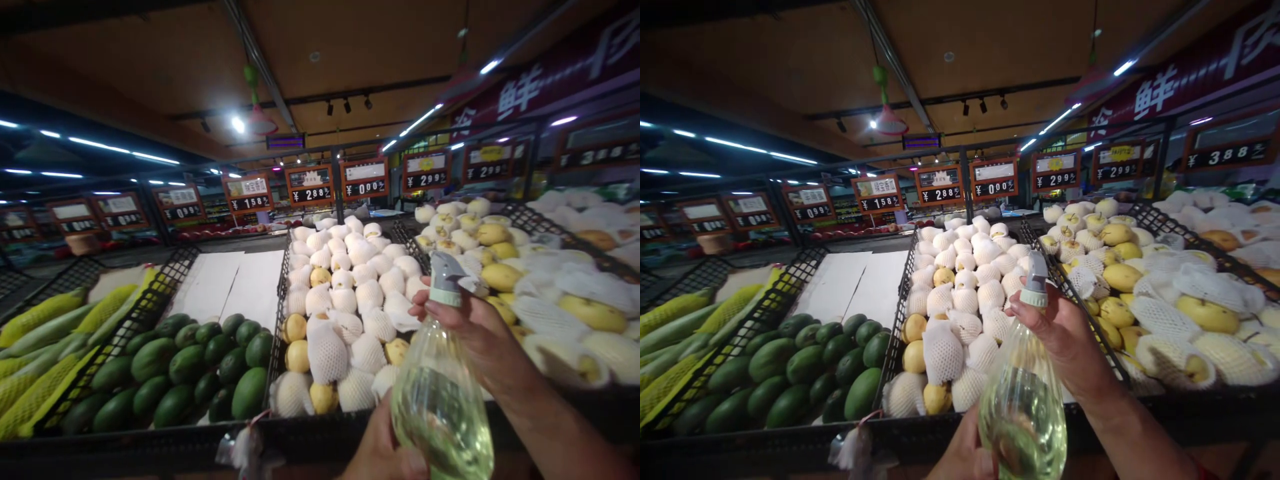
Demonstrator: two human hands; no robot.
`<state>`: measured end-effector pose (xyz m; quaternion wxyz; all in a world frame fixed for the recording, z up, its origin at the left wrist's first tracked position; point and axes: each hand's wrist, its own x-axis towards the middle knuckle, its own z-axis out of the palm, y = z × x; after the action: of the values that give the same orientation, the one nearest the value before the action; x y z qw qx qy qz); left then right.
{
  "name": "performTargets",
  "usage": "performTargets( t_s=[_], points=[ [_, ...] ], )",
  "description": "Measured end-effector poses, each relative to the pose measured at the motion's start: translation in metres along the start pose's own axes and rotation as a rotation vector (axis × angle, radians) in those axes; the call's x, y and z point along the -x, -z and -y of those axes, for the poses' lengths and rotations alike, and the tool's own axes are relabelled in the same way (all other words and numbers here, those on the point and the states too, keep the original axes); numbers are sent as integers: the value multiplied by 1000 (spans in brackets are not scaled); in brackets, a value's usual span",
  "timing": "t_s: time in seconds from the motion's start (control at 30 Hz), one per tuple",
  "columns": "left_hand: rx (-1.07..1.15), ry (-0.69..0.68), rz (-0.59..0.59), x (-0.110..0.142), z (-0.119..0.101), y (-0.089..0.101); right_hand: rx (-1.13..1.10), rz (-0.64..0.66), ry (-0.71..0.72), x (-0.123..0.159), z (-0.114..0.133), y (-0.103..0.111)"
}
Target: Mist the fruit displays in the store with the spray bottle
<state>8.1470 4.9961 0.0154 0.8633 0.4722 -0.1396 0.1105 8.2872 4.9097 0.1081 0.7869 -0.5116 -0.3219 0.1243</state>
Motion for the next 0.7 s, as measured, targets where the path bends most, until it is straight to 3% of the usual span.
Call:
performTargets(
  t_s=[0.27, 0.43, 0.7],
  points=[
    [166, 41, 111, -6, 2, -18, 87, -138, -15, 18, -3, 24],
    [238, 81, 66, -4, 12, -17, 148, -164, 5, 33, -5, 29],
    [-33, 134, 105, 7, 22, -8, 119, -262, -96, 49, -5, 33]
  ],
)
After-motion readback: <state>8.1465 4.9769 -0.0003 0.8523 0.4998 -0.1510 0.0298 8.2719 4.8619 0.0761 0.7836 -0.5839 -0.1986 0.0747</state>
